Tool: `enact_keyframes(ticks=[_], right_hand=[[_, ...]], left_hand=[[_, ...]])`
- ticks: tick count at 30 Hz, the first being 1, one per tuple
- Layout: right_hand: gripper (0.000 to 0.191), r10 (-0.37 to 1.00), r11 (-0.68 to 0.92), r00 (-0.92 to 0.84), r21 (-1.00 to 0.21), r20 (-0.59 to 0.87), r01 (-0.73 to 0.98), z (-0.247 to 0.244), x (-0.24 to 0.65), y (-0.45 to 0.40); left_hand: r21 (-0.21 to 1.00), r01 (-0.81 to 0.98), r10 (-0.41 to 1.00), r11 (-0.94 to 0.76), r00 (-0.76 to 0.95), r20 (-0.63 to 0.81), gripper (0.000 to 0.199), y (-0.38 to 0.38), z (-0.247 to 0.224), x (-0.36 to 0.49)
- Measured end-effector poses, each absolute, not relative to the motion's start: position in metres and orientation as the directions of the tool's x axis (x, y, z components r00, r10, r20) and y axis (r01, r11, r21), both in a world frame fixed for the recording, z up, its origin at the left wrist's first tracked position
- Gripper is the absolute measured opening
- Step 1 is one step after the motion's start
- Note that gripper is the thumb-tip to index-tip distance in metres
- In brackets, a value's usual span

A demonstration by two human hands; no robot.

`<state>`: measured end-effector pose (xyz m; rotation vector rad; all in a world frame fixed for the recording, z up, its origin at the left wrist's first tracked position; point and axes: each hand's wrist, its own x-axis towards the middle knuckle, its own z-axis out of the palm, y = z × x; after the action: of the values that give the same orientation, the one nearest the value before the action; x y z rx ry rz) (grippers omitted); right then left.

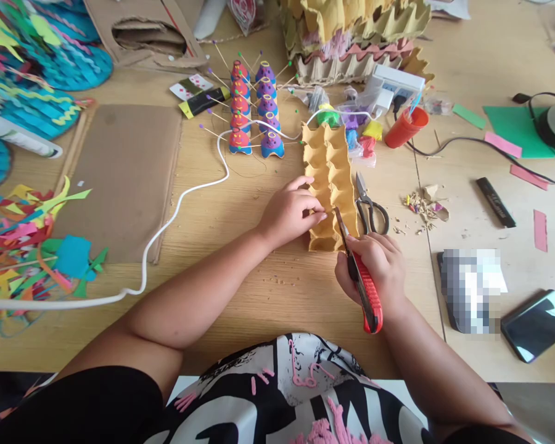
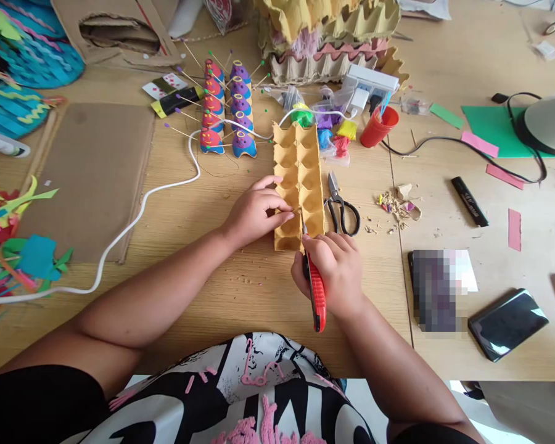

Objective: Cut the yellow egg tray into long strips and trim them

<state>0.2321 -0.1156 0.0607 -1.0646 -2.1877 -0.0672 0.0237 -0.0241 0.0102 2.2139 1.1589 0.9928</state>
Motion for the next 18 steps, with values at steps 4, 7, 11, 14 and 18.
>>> enact_keyframes(ticks=[4, 7, 11, 14, 18], right_hand=[[0.030, 0.689, 0.650, -0.422, -0.244, 0.589, 0.720, 0.0600, 0.2301, -0.1154], [0.030, 0.685, 0.652, -0.419, -0.246, 0.596, 0.717, 0.0590, 0.2314, -0.1148], [0.029, 0.661, 0.665, -0.386, -0.264, 0.643, 0.699, 0.0573, 0.2356, -0.1144], [0.031, 0.647, 0.662, -0.370, -0.252, 0.666, 0.705, 0.0553, 0.2377, -0.1137], [0.033, 0.667, 0.648, -0.380, -0.247, 0.641, 0.721, 0.0533, 0.2374, -0.1133]], left_hand=[[0.663, 0.505, 0.831, -0.553, 0.389, 0.397, 0.009, -0.0231, 0.0100, 0.0236], [0.664, 0.502, 0.830, -0.555, 0.393, 0.396, 0.010, -0.0225, 0.0100, 0.0233], [0.669, 0.501, 0.834, -0.549, 0.386, 0.394, 0.008, -0.0228, 0.0097, 0.0232], [0.676, 0.500, 0.839, -0.541, 0.376, 0.393, 0.007, -0.0230, 0.0088, 0.0234], [0.681, 0.493, 0.839, -0.541, 0.376, 0.394, 0.004, -0.0227, 0.0073, 0.0229]])
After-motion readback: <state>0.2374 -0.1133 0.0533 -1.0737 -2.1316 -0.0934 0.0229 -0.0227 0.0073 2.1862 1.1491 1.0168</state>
